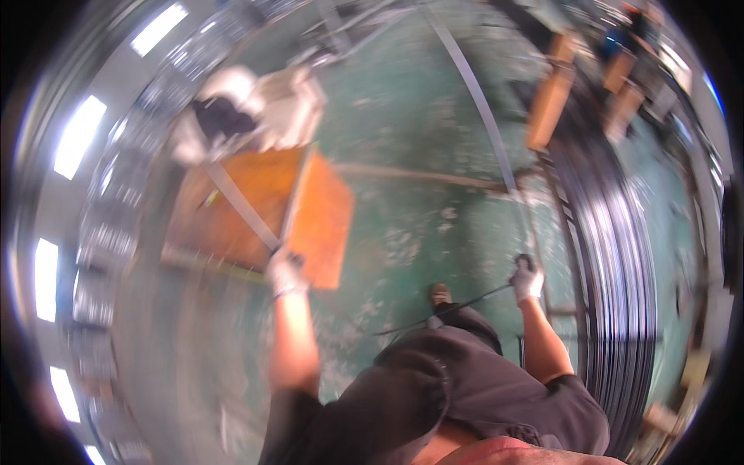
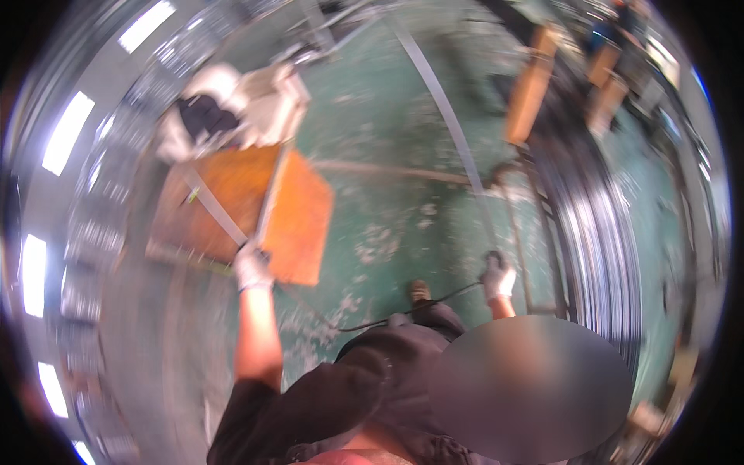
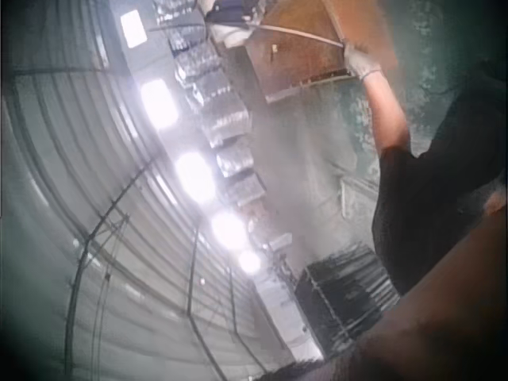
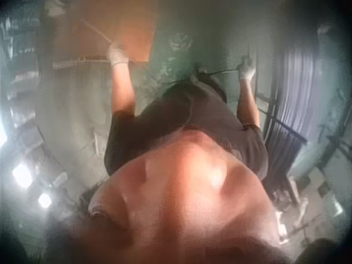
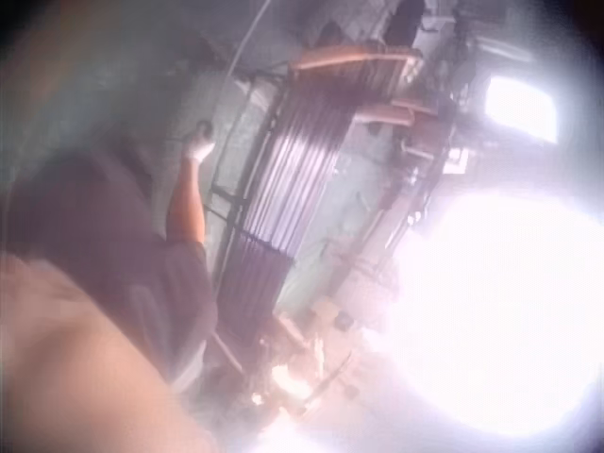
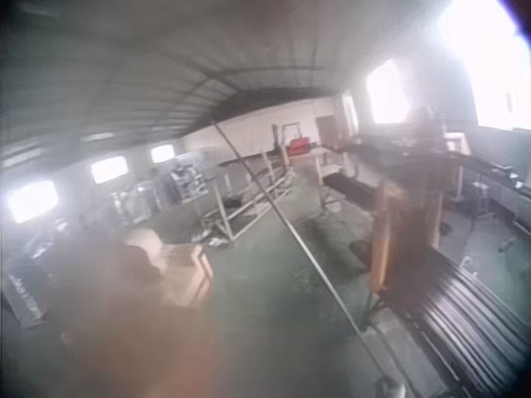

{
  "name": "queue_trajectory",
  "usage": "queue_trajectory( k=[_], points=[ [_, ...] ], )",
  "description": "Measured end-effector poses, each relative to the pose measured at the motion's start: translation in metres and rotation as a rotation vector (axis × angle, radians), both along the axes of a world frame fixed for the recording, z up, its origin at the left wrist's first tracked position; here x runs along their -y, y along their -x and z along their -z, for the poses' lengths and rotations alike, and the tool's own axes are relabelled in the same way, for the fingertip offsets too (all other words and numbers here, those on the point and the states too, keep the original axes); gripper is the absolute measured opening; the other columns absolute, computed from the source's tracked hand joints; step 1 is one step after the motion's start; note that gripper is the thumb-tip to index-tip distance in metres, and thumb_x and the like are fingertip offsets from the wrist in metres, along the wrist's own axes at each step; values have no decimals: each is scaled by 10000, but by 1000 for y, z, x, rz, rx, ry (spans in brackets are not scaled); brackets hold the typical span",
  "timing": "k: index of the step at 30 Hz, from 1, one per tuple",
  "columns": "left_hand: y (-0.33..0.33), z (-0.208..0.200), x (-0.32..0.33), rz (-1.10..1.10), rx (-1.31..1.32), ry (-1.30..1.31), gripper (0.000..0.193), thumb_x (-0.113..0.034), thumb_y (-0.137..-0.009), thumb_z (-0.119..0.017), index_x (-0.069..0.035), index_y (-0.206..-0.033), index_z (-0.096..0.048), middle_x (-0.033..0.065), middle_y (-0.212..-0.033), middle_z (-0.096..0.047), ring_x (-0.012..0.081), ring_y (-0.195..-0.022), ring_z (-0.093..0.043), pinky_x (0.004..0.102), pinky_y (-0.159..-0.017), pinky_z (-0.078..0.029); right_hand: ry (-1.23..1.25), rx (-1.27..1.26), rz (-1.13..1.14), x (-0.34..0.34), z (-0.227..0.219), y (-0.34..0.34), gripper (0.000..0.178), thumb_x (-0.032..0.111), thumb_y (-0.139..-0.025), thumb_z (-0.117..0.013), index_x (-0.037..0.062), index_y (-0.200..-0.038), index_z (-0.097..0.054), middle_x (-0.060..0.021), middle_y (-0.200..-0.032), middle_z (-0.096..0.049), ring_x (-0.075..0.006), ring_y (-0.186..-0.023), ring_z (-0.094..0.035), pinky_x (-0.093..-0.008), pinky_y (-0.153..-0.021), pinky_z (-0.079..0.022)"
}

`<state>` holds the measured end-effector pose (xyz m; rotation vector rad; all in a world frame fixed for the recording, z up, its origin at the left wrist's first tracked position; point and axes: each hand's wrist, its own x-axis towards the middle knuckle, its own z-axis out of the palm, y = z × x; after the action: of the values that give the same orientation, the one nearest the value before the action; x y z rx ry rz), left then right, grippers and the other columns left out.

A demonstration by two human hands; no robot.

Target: The person repeatedly picks up long metal rods, places them on a wooden bending jig, and bends them into rectangular frames. The person then stacks the finished frames on a nearby rack. The process is repeated multiple times throughout the clip.

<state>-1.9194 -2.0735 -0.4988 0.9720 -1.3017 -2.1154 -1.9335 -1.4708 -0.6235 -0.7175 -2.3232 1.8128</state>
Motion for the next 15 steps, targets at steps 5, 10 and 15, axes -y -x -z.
queue_trajectory(
  k=[5, 10, 15],
  points=[
    [28, -29, -23, -169, 32, 77, 151, -170, -990, -805, -83, -1051, -698, 30, -836, -643, 186, -676, -640, 358, -648, -568, 103, -35, 60, 34, -1, 133, 320, 294, -1005, -802, -18, -1064, -761, -8, -738, -613, -117, -502, -459, -318, -482, -362],
    [-8, 40, -6, -219, 168, -58, 196, 43, -918, -700, -61, -1080, -667, 55, -829, -632, 195, -606, -625, 354, -592, -570, 115, -38, -119, 118, 3, 232, 300, 275, -1047, -787, -19, -1106, -783, -37, -871, -728, -131, -744, -626, -307, -689, -496],
    [-41, 102, 41, -317, 382, 2, 275, 59, -913, -671, 2, -1181, -653, 102, -914, -669, 227, -656, -657, 386, -609, -610, -94, -79, -375, 244, 15, 301, 323, 276, -1052, -775, -44, -1082, -797, -69, -949, -794, -160, -872, -677, -333, -842, -541]
  ],
)
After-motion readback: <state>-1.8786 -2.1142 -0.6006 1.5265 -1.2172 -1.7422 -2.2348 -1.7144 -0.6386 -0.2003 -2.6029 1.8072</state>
